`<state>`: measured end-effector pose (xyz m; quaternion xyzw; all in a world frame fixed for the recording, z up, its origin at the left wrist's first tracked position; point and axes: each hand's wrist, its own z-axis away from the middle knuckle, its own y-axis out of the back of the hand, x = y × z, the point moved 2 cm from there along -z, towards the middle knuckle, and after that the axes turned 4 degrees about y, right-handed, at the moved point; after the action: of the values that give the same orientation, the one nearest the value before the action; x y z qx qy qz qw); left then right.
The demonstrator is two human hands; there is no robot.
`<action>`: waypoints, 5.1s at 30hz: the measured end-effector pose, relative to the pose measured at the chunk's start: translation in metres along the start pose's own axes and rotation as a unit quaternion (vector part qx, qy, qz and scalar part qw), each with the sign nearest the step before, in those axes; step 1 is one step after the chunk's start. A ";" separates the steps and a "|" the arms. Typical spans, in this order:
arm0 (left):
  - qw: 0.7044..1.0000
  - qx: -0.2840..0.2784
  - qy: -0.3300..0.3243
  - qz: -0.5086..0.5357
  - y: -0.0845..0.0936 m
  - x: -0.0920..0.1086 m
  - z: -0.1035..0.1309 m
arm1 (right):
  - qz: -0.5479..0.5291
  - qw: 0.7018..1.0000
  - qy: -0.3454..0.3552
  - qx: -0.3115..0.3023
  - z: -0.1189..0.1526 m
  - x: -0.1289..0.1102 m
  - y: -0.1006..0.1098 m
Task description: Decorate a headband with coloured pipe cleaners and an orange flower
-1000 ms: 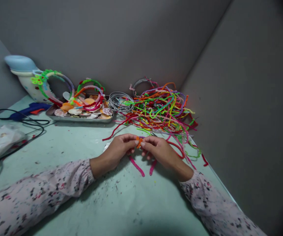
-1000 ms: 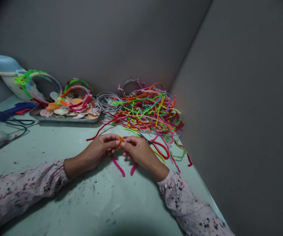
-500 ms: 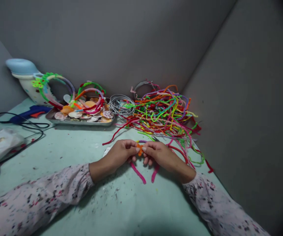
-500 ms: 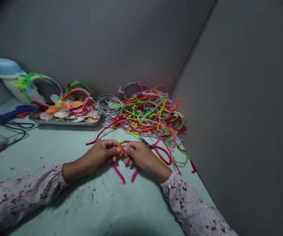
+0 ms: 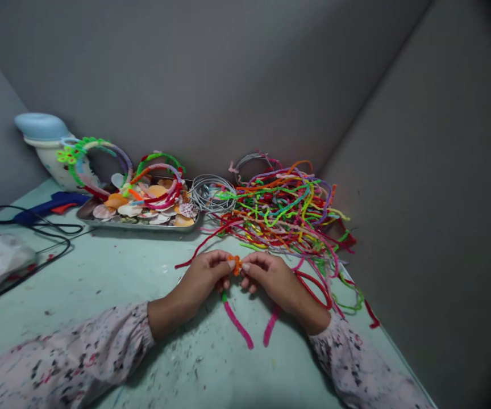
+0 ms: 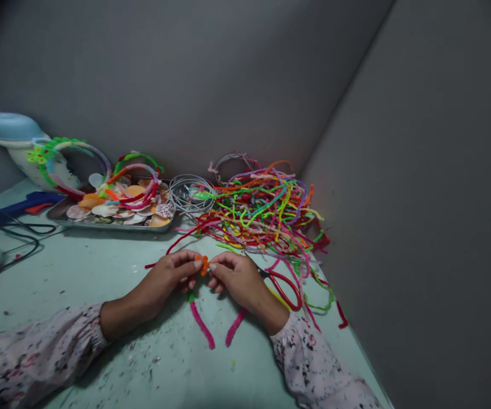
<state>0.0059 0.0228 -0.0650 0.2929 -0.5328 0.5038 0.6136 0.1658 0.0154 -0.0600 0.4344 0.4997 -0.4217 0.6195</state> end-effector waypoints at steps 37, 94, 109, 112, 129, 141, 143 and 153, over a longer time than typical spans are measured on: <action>0.997 -0.059 0.053 -0.001 0.004 0.002 -0.007 | -0.071 0.997 -0.012 -0.010 0.001 0.000 -0.003; 0.988 -0.091 0.060 -0.106 0.004 -0.002 -0.009 | 0.096 0.990 0.100 0.026 0.001 0.011 -0.004; 0.996 -0.061 0.055 0.015 0.005 0.000 -0.010 | -0.019 0.997 -0.001 0.070 -0.007 0.012 0.002; 0.998 -0.042 0.043 0.000 0.006 -0.001 -0.009 | -0.025 0.997 -0.008 0.070 -0.007 0.012 0.001; 0.998 -0.045 0.035 -0.013 0.004 -0.001 -0.009 | -0.020 0.999 -0.018 0.022 -0.006 0.011 -0.001; 0.997 -0.067 0.014 -0.019 0.003 0.001 -0.006 | -0.044 0.998 -0.014 0.035 -0.006 0.010 0.000; 0.998 -0.060 0.007 -0.032 0.003 0.000 -0.006 | -0.045 0.998 -0.010 0.038 -0.006 0.011 0.000; 0.999 -0.022 0.010 -0.037 0.003 0.000 -0.009 | -0.015 0.999 0.011 0.031 -0.005 0.019 -0.001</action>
<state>0.0067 0.0321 -0.0676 0.2936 -0.5266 0.4715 0.6435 0.1659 0.0187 -0.0796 0.4504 0.5001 -0.4413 0.5936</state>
